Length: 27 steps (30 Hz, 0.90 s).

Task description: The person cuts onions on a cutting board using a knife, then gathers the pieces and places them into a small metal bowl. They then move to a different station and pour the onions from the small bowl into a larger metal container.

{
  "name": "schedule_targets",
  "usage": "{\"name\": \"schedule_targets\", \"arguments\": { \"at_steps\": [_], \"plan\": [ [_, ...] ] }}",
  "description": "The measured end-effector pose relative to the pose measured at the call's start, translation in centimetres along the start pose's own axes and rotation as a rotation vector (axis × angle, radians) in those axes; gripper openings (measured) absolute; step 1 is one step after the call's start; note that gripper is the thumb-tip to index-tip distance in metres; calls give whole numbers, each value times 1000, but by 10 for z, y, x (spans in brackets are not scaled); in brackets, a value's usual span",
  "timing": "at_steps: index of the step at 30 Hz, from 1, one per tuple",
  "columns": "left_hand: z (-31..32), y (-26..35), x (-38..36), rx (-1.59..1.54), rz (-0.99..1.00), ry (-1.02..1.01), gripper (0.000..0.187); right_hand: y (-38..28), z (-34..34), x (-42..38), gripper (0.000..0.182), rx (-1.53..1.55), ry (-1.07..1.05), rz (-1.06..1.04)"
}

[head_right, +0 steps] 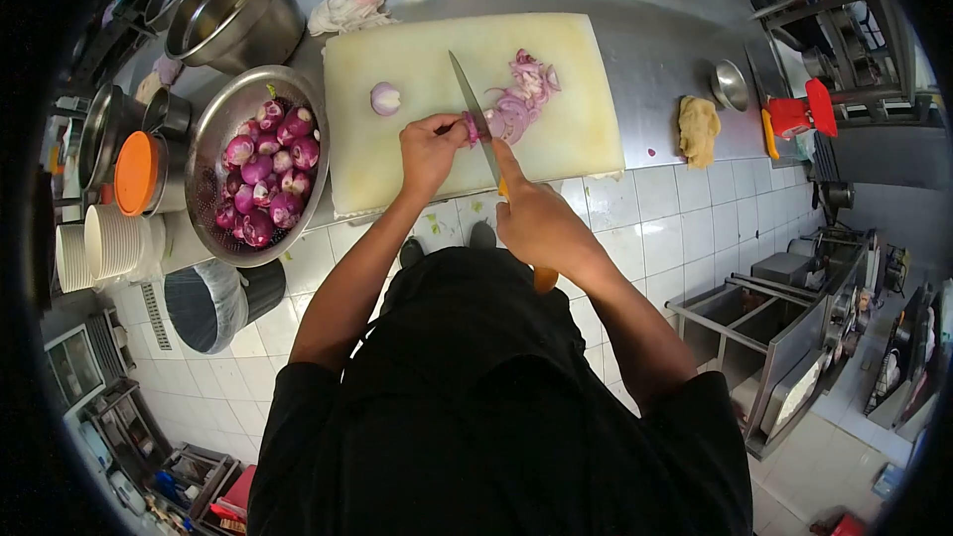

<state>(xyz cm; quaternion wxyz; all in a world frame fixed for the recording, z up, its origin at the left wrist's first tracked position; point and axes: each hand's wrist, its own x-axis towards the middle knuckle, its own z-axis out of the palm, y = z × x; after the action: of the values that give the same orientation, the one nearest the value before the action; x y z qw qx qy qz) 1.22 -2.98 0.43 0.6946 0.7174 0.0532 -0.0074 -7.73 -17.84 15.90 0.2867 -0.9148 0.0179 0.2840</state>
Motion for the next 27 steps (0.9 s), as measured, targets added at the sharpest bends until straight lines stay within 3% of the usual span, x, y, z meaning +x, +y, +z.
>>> {"name": "schedule_targets", "arguments": {
  "at_steps": [7, 11, 14, 20, 27],
  "plan": [
    [1, 1, -1, -27, -29, -5, 18, 20, 39, 33, 82, 0, 126, -101],
    [-2, 13, 0, 50, -35, -24, 17, 43, 51, 90, 82, -89, 339, -273],
    [-2, 4, 3, 12, -52, -38, 17, 9, 10, 73, 81, 81, 85, -78],
    [-3, -4, 3, 18, -39, -54, 17, -7, 1, 12, 78, -60, 40, -19],
    [1, -4, 3, -50, -2, -10, 17, 0, 24, 20, 83, -58, 114, -81]
  ]
}}
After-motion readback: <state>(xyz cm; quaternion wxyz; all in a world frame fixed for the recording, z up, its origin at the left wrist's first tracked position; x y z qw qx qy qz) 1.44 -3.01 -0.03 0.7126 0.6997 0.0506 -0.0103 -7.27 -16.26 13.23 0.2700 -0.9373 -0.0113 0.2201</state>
